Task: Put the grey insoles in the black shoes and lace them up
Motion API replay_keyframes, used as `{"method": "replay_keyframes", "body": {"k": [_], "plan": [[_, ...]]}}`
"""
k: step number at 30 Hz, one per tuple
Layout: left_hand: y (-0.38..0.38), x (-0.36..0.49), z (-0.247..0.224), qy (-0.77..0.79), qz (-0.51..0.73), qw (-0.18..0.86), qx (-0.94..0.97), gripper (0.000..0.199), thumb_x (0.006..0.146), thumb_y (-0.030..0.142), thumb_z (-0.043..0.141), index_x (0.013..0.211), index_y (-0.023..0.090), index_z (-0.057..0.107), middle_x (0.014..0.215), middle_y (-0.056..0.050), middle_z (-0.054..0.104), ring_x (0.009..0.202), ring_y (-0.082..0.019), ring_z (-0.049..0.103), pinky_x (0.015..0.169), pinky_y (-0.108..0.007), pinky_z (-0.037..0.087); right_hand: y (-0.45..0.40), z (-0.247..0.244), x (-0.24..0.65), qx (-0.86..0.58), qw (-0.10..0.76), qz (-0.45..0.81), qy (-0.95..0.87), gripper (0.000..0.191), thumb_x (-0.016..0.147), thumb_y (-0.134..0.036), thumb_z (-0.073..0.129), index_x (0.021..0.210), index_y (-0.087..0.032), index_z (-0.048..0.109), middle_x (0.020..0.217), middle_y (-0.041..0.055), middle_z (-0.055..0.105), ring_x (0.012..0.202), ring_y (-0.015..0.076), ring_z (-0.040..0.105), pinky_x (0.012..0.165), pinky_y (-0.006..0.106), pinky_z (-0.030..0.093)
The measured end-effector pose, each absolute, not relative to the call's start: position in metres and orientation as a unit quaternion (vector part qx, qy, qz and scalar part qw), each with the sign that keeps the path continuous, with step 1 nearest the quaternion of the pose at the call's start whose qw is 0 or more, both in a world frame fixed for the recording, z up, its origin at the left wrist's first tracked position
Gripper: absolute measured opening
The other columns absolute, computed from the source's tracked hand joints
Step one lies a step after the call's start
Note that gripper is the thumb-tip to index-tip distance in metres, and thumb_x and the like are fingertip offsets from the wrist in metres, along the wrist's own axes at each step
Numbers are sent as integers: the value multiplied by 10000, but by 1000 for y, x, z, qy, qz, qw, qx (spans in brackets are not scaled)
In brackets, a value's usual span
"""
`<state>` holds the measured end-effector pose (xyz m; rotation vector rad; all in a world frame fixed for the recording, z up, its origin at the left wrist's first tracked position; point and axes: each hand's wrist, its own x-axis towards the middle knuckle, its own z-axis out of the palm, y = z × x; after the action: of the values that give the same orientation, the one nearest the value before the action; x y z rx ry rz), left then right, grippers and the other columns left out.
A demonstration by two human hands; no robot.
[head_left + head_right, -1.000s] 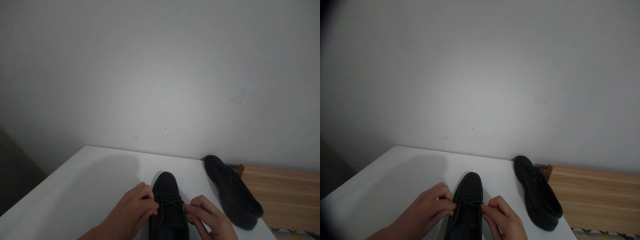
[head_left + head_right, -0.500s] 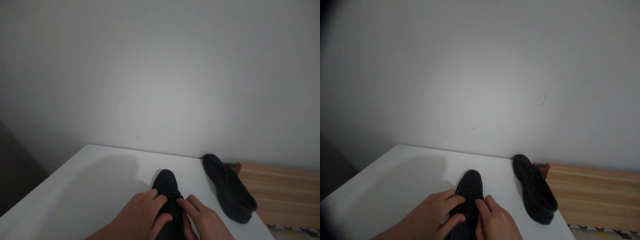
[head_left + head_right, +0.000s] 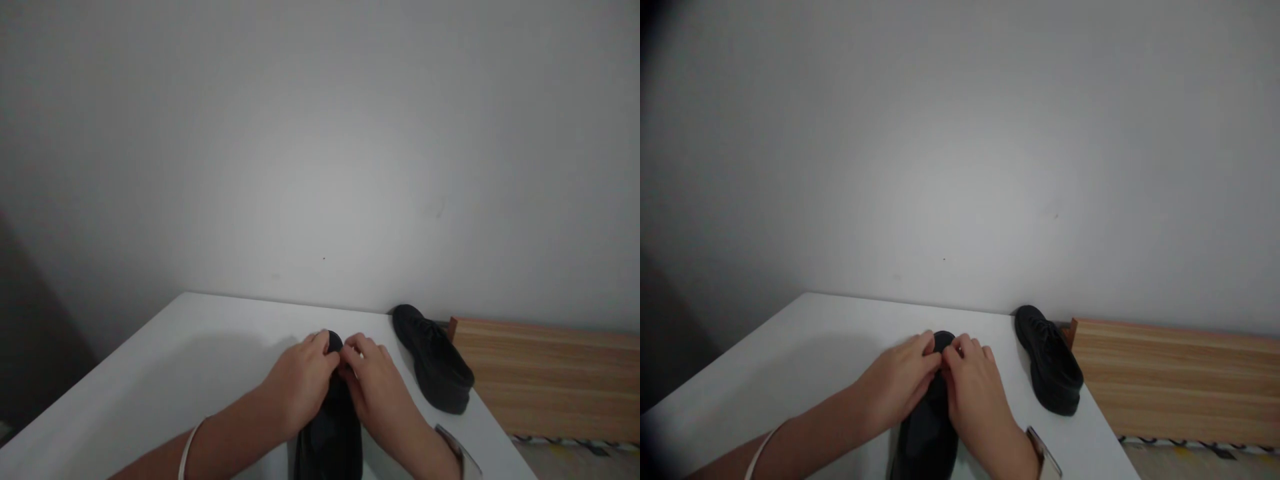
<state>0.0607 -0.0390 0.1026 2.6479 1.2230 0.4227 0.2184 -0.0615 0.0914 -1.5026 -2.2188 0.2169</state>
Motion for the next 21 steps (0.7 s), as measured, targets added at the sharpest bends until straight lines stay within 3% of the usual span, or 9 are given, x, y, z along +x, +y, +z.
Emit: {"method": "replay_keyframes", "body": {"k": [4, 8, 10, 13, 16, 21], "plan": [[-35, 44, 130, 363, 370, 277, 809, 133, 924, 238, 377, 886, 190, 496, 901, -50, 599, 818, -167, 615, 759, -311, 494, -50, 117, 227, -443, 476, 233, -723, 87, 898, -225, 470, 873, -201, 551, 851, 22, 584, 814, 160, 534, 735, 283, 430], [-31, 41, 147, 319, 463, 462, 686, 158, 943, 387, 360, 933, 229, 361, 777, -10, 639, 709, -152, 656, 662, -291, 522, -40, 134, 226, -383, 621, 285, -622, 104, 879, -311, 528, 869, -207, 530, 831, -5, 557, 649, 111, 480, 596, 247, 396], [-29, 46, 143, 313, 462, 479, 677, 199, 936, 440, 357, 948, 242, 338, 607, 50, 583, 543, -128, 610, 544, -240, 494, -37, 132, 221, -359, 648, 319, -591, 133, 869, -341, 548, 869, -213, 514, 821, -15, 550, 585, 95, 456, 537, 240, 380], [-23, 57, 130, 295, 484, 478, 671, 241, 903, 475, 420, 939, 244, 365, 490, 126, 388, 352, -56, 383, 388, -143, 326, -34, 124, 213, -320, 665, 352, -575, 153, 869, -360, 553, 882, -218, 496, 802, -20, 547, 559, 89, 452, 507, 232, 381], [-16, 66, 122, 279, 521, 486, 644, 262, 860, 467, 503, 899, 232, 395, 510, 131, 301, 357, -31, 232, 356, -126, 177, -35, 121, 209, -290, 672, 363, -577, 157, 869, -359, 554, 887, -218, 487, 790, -19, 558, 544, 84, 442, 486, 223, 370], [-16, 71, 124, 268, 560, 469, 629, 241, 860, 448, 505, 904, 232, 407, 507, 124, 277, 395, -51, 191, 373, -155, 134, -41, 129, 213, -288, 688, 337, -574, 174, 838, -360, 591, 865, -211, 504, 786, -21, 564, 532, 82, 430, 484, 225, 365]]}}
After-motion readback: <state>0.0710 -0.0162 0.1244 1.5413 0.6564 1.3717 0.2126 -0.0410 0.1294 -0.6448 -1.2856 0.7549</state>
